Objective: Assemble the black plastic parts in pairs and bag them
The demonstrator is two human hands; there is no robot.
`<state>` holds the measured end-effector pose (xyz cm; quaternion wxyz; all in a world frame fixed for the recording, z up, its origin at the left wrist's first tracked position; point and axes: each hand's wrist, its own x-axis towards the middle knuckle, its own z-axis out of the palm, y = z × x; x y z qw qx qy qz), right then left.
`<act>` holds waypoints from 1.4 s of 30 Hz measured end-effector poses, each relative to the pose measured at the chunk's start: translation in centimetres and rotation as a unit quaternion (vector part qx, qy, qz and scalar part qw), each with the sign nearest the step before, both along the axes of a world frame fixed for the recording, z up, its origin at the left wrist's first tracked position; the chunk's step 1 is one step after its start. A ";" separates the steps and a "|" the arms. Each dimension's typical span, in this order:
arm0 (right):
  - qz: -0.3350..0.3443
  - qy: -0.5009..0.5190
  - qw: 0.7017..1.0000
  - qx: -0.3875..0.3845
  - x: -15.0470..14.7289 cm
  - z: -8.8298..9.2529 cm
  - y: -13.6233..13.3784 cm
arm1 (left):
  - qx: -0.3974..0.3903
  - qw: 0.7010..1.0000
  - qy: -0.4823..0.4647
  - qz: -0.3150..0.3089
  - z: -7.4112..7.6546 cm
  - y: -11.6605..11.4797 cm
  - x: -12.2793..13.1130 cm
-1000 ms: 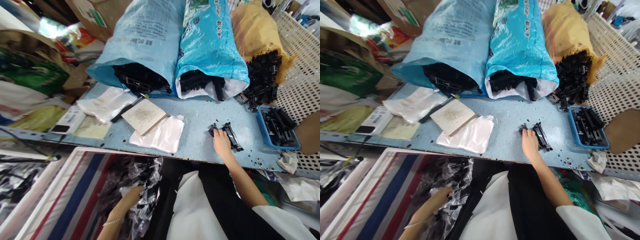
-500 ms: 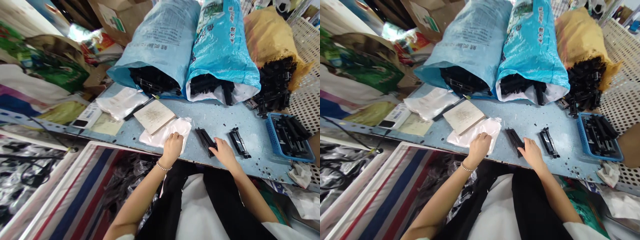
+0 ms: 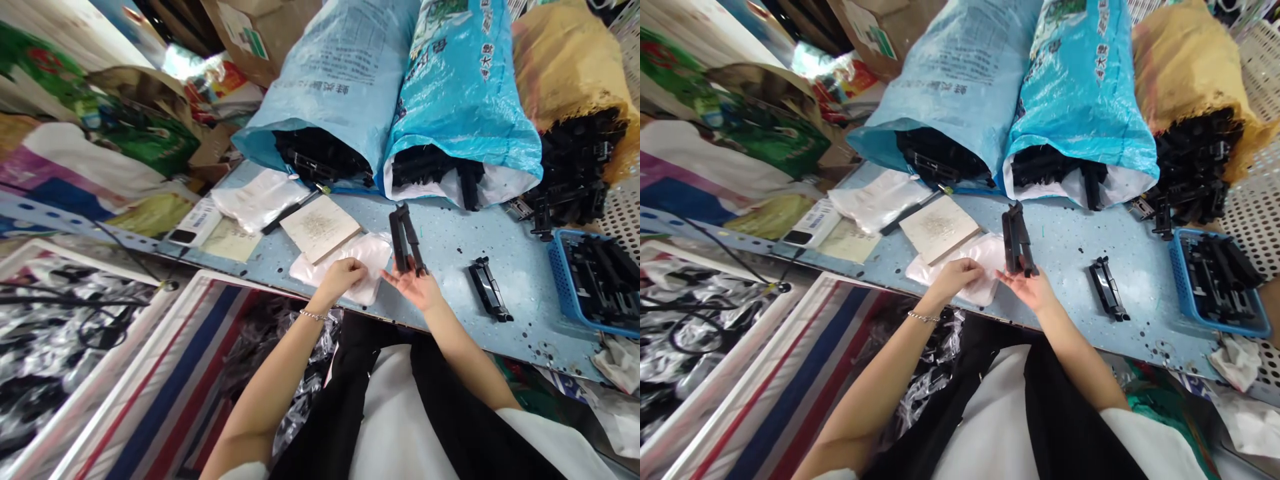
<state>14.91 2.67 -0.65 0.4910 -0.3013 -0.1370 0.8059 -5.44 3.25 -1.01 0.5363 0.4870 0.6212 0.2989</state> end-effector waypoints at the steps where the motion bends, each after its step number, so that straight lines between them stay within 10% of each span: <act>1: -0.004 -0.002 1.000 -0.003 -1.0 -0.4 0.6 | 0.021 1.000 0.013 0.009 0.0 -0.2 0.1; 6: -0.065 -0.118 0.991 0.003 -2.5 -2.5 1.0 | 0.274 0.931 0.239 -0.031 0.8 -1.7 -1.4; 10: -0.003 -0.107 0.994 -0.001 1.3 -2.2 -2.0 | 0.329 0.868 0.353 -0.120 1.1 -1.9 -2.9; 17: 0.307 0.047 0.942 -0.130 3.9 -2.9 -5.9 | 0.355 0.899 0.231 -0.112 1.3 -3.1 -1.4; 23: 0.145 -0.235 0.961 0.024 -0.9 -2.2 -4.3 | 0.407 0.868 0.153 -0.239 2.0 -8.4 2.2; 27: 0.114 -0.426 0.875 0.201 -1.5 1.0 -6.0 | 0.377 0.886 0.146 -0.225 3.3 -9.9 1.9; 32: 0.217 -0.482 0.797 0.294 3.6 3.3 -6.6 | 0.267 0.923 0.192 -0.198 6.2 -14.5 -5.8; 34: 0.097 -0.639 0.720 0.252 7.4 3.1 -5.4 | 0.184 0.927 0.204 -0.256 4.5 -16.3 -9.7; 38: -0.039 -0.830 0.535 0.153 13.9 1.8 -2.8 | 0.062 0.948 0.234 -0.207 -3.5 -17.2 -13.1; 42: 0.028 -0.807 0.554 0.202 15.2 1.2 -2.8 | 0.098 0.959 0.239 -0.122 -7.6 -15.3 -11.7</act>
